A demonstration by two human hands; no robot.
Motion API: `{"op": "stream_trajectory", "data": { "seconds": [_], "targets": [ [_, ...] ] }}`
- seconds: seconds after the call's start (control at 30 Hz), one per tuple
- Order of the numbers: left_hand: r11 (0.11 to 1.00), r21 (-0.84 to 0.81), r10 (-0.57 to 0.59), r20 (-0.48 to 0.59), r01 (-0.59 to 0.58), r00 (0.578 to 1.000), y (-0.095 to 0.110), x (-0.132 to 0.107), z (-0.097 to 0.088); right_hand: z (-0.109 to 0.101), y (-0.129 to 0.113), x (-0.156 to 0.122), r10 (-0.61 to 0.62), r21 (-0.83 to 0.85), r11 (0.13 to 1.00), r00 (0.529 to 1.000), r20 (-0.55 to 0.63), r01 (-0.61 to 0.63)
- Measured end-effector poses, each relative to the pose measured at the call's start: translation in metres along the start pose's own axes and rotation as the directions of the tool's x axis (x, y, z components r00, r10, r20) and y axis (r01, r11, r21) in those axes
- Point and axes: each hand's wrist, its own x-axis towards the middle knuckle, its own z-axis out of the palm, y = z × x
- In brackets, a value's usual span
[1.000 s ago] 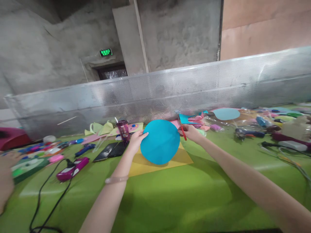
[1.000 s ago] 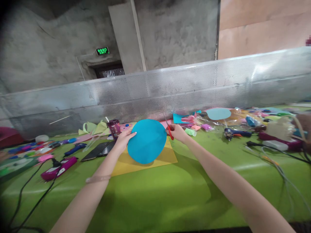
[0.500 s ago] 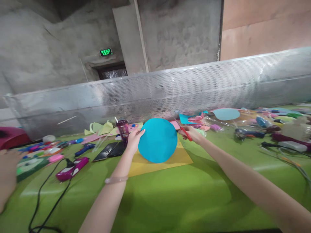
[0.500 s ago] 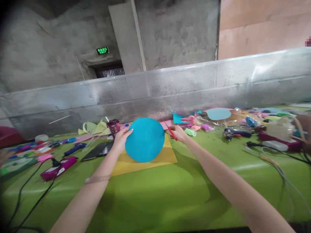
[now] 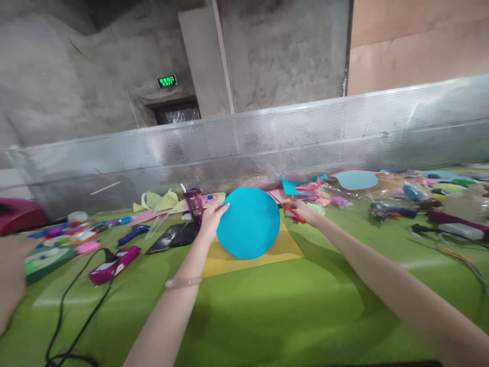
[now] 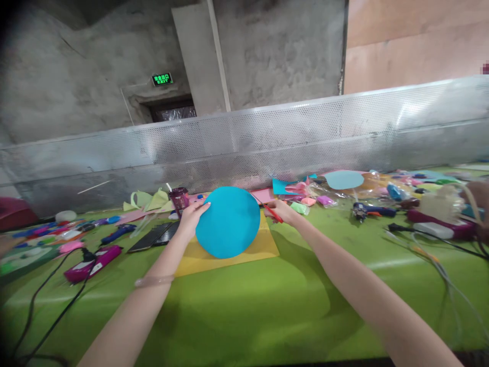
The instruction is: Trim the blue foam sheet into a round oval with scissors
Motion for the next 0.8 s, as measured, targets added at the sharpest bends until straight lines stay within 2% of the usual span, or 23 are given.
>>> {"op": "stream_trajectory", "data": {
  "seconds": [0.33,0.8],
  "targets": [
    [1.0,-0.013,-0.012,0.061,0.012,0.998,-0.003,0.0014,0.0011,-0.0015,0.0022,0.0004,-0.013,-0.015,1.0,0.999,0.049,0.013],
    [1.0,-0.021,-0.014,0.06,0.015,0.998,-0.0023,0.0009,0.0014,-0.0021,0.0006,-0.0018,-0.047,0.033,0.998,0.993,0.104,0.044]
  ]
}}
